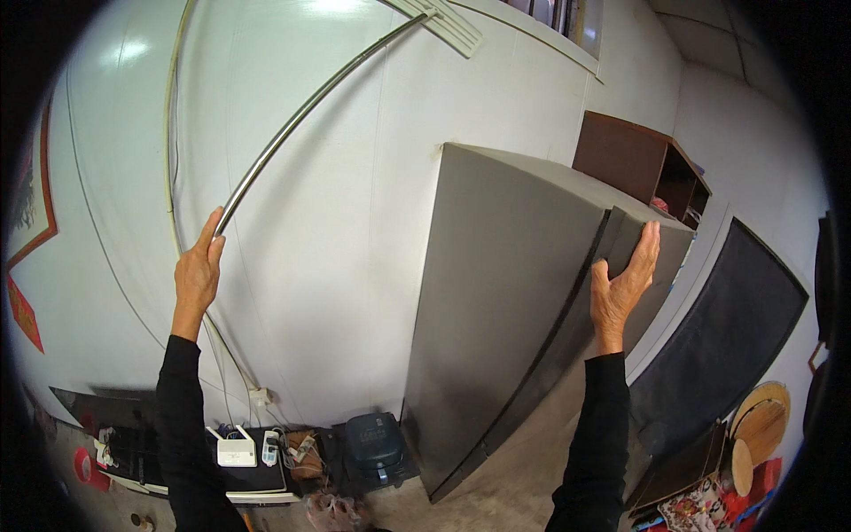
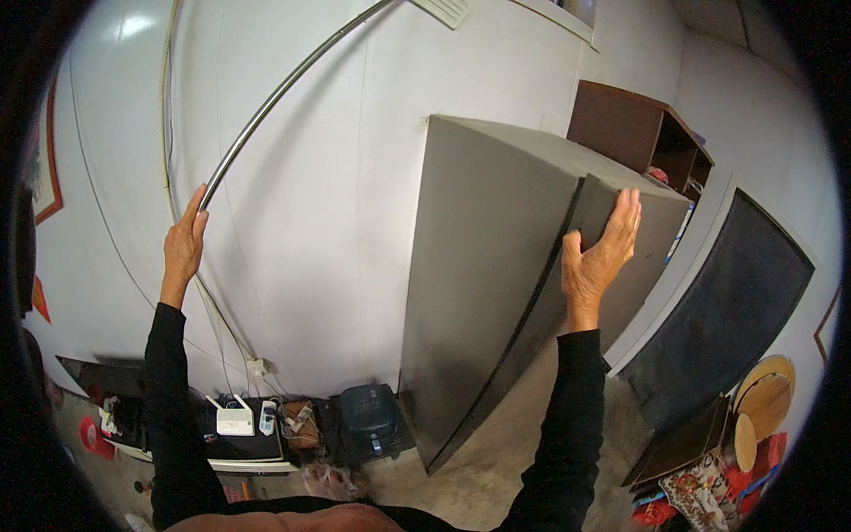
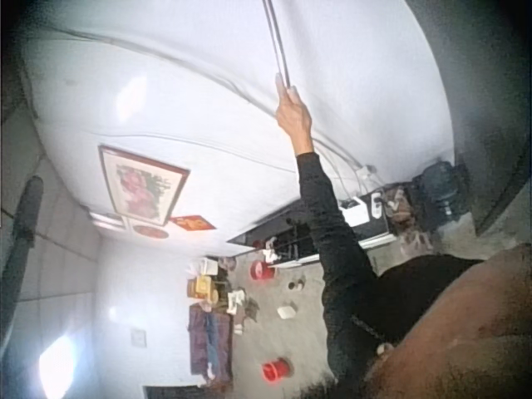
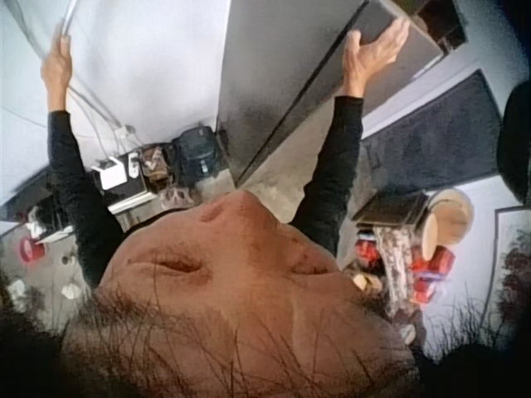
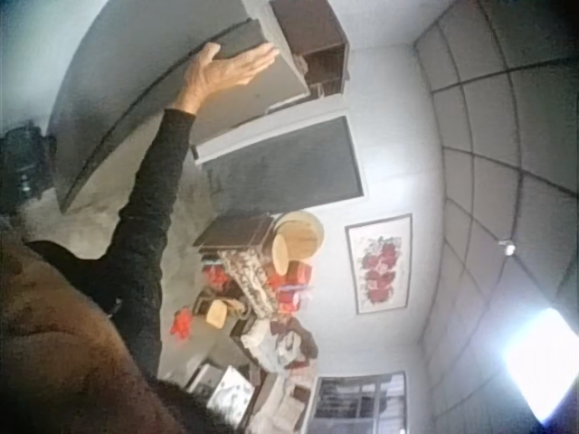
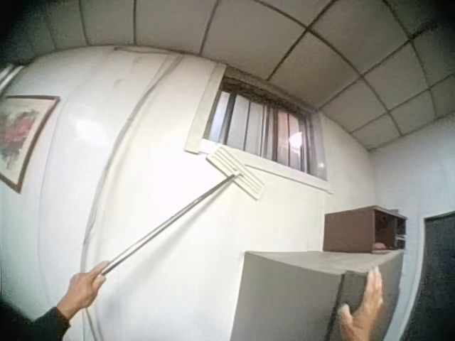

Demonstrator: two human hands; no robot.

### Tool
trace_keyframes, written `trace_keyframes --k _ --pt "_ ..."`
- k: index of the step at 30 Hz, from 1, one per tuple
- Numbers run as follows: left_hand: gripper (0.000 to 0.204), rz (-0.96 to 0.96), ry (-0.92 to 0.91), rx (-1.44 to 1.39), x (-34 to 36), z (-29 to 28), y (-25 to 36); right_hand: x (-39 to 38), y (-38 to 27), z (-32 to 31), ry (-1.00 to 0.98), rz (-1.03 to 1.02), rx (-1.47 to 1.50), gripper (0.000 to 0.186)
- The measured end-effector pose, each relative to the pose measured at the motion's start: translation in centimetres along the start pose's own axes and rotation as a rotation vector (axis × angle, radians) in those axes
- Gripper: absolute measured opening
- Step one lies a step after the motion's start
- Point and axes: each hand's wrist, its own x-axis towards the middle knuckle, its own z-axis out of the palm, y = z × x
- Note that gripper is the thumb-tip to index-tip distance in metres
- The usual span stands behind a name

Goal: The person uses a long-handled wall scraper to scrape the upper wall surface near a window and above a refrigerator. They repeatedly move the tool up and down along the wall, occasionally repositioning their hands and stepping back to reach different sections.

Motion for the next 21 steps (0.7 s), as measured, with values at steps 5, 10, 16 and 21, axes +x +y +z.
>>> trace_keyframes --k 5,10,16,21 --pt "0.045 0.106 -0.042 -0.109 2.4 1.0 2.6 -0.1 0.0 0.0 -0.001 -0.007 0.004 0.087" --pt "0.044 0.228 -0.010 -0.202 5.2 2.9 6.2 0.0 -0.1 0.0 0.002 0.005 0.006 0.088" --pt "0.045 0.296 -0.042 -0.211 11.0 7.4 12.9 -0.1 0.0 0.1 0.002 0.010 0.011 0.088" --pt "0.046 0.356 -0.073 -0.167 14.4 12.4 21.2 -0.2 0.0 0.0 -0.010 0.020 0.011 0.088"
